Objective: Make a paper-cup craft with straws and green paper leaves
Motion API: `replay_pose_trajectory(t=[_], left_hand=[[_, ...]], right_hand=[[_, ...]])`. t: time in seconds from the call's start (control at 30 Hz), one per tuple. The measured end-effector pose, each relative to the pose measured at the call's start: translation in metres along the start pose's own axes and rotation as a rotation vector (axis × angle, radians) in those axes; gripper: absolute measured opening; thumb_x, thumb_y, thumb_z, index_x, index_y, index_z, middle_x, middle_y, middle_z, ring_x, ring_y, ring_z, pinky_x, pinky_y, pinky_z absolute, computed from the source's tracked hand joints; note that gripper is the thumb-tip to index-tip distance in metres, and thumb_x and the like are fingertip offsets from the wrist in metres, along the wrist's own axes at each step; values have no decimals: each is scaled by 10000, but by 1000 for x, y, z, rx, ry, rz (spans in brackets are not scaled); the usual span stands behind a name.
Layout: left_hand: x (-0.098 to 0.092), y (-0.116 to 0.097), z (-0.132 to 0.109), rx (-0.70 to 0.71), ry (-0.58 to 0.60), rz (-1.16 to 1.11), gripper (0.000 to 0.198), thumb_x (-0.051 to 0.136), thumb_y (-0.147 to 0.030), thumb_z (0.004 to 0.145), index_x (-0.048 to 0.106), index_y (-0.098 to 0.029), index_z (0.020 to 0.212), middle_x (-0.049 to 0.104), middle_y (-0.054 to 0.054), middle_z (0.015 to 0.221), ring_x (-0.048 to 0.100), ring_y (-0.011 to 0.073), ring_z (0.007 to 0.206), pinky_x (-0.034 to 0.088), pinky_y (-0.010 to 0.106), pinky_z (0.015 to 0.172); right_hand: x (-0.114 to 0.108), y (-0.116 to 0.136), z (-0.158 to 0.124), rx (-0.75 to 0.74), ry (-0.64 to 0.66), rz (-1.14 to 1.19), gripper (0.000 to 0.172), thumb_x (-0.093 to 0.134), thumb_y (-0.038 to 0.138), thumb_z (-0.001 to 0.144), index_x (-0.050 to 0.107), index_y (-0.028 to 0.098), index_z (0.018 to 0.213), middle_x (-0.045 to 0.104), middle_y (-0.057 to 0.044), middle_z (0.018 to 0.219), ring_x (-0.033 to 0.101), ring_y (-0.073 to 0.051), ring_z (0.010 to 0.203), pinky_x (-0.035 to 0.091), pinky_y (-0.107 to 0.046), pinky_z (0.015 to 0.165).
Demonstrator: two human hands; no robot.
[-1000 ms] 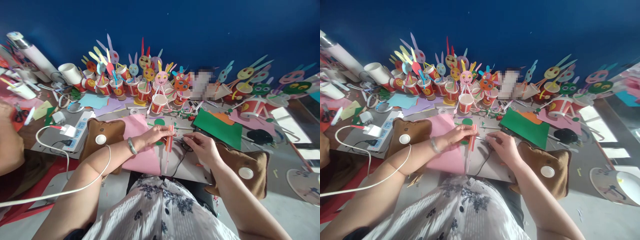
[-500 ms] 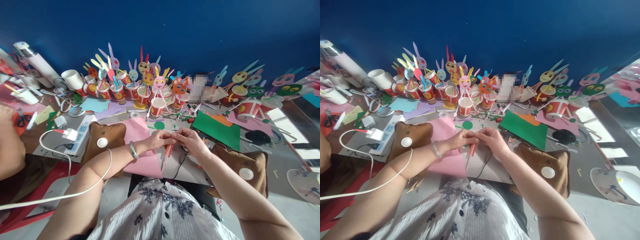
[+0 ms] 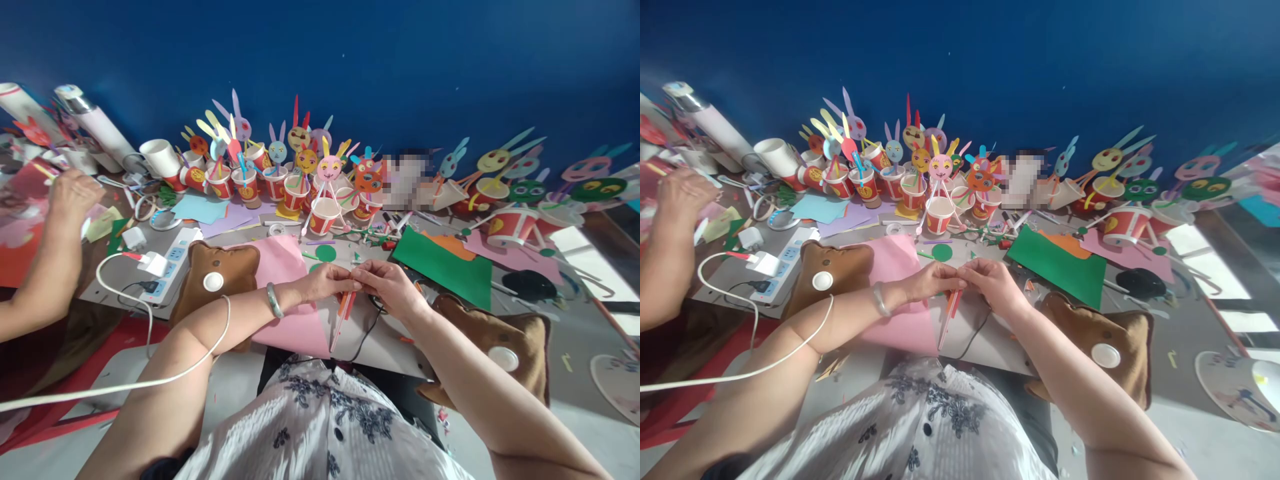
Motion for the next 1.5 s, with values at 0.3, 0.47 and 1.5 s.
replay_pose_trajectory(t=[0.3, 0.47, 1.5], left_hand=[[13, 10, 0, -104, 52, -350, 584, 841, -621, 645, 626, -132, 880, 713, 73, 746, 682, 188, 695, 530, 342, 723], [19, 15, 3, -83, 91, -411, 517, 811, -585, 710, 578, -124, 709, 621, 42, 648, 669, 174, 659, 521, 309, 678], [12, 2, 1, -138, -93, -415, 146, 520, -289, 933, 493, -173, 848, 449, -64, 552, 371, 57, 414, 229, 176, 426]], right_hand=[[3, 11, 3, -86, -41, -87, 442, 891, 547, 596, 633, 194, 656, 583, 23, 529, 510, -104, 446, 419, -231, 422], [5, 9, -1, -58, -77, -25, 436, 884, 536, 608, 603, 205, 654, 527, 43, 507, 435, -89, 402, 383, -246, 399], [-1, 13, 27, -151, 14, -231, 443, 850, 565, 662, 640, 177, 696, 602, 6, 575, 525, -106, 500, 409, -236, 479]])
Point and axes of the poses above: each hand's wrist, its own z-axis towards the middle knuckle, its own x-axis out of the palm, y = z × x, the point moved 5 cm from there along z, towards the middle knuckle
